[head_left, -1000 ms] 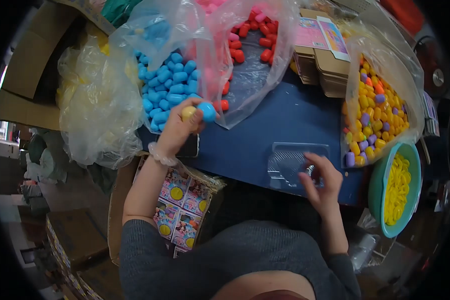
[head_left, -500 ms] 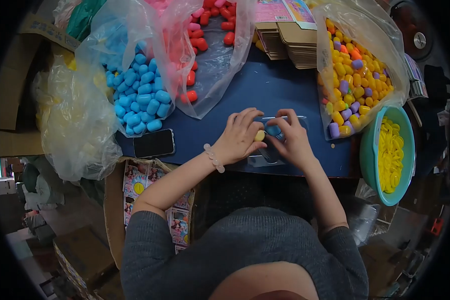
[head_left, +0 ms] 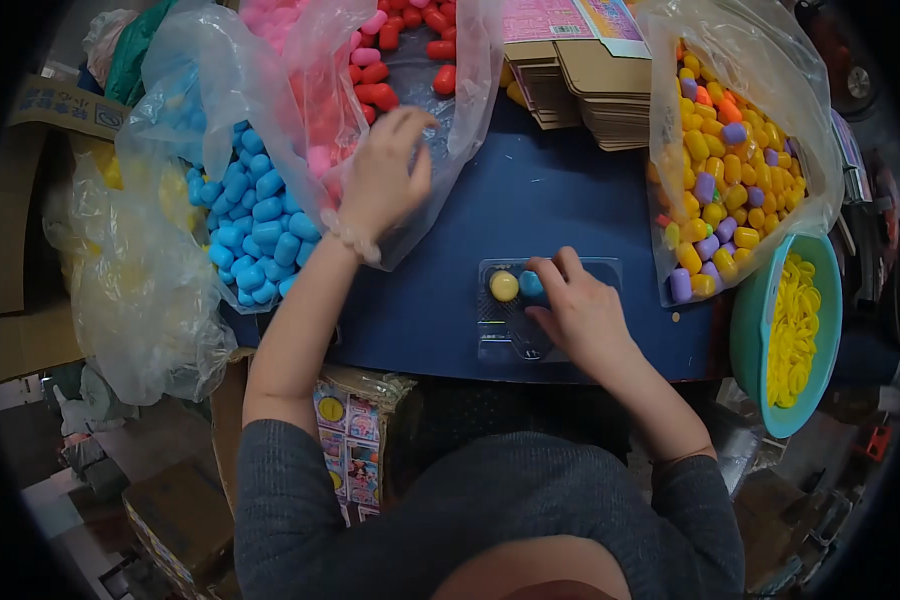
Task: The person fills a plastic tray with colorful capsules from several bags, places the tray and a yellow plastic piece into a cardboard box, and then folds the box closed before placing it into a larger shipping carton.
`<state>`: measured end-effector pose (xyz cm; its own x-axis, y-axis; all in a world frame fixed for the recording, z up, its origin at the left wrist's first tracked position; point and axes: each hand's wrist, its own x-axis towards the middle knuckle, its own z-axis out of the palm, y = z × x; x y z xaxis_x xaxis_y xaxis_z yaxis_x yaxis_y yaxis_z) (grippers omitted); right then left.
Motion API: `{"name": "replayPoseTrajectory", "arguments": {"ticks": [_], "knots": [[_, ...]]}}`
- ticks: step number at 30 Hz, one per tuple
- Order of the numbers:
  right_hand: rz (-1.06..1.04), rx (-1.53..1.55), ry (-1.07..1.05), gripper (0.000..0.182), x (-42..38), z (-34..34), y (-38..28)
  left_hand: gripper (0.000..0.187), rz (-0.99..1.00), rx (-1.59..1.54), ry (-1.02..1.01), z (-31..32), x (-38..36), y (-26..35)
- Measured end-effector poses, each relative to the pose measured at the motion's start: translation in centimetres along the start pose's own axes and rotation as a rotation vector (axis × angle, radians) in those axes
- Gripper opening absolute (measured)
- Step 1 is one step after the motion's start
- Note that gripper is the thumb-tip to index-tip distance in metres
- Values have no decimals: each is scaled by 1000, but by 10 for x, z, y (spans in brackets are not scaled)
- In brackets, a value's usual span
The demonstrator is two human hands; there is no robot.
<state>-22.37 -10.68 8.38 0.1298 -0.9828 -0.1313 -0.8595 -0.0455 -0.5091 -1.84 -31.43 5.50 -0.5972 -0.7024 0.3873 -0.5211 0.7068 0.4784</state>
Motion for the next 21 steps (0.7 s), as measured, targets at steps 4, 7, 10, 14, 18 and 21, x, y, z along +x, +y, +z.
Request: {"name": "replayPoseTrajectory", "arguments": {"ticks": [4,7,10,14,18,21], "knots": [[-80,-77,44,35,23,-32,5,25,-75,504,52,13,74,-85],[-179,-12,140,20,63,-54,4,24,-261,673,-471,9,100,-96],[-417,115,397,16,154,-47,-8,27,-288,543,-419,-3,83,-70],[-548,-43,463,17,333,10,-22,27,-201,249,-136,-43,9,10],[-220,-115,225,26,431,44,-44,35,-206,-22,-54,-63,-55,86],[-236,-170,278,25,452,50,-47,38,-264,-308,-104,-50,-93,121]]}}
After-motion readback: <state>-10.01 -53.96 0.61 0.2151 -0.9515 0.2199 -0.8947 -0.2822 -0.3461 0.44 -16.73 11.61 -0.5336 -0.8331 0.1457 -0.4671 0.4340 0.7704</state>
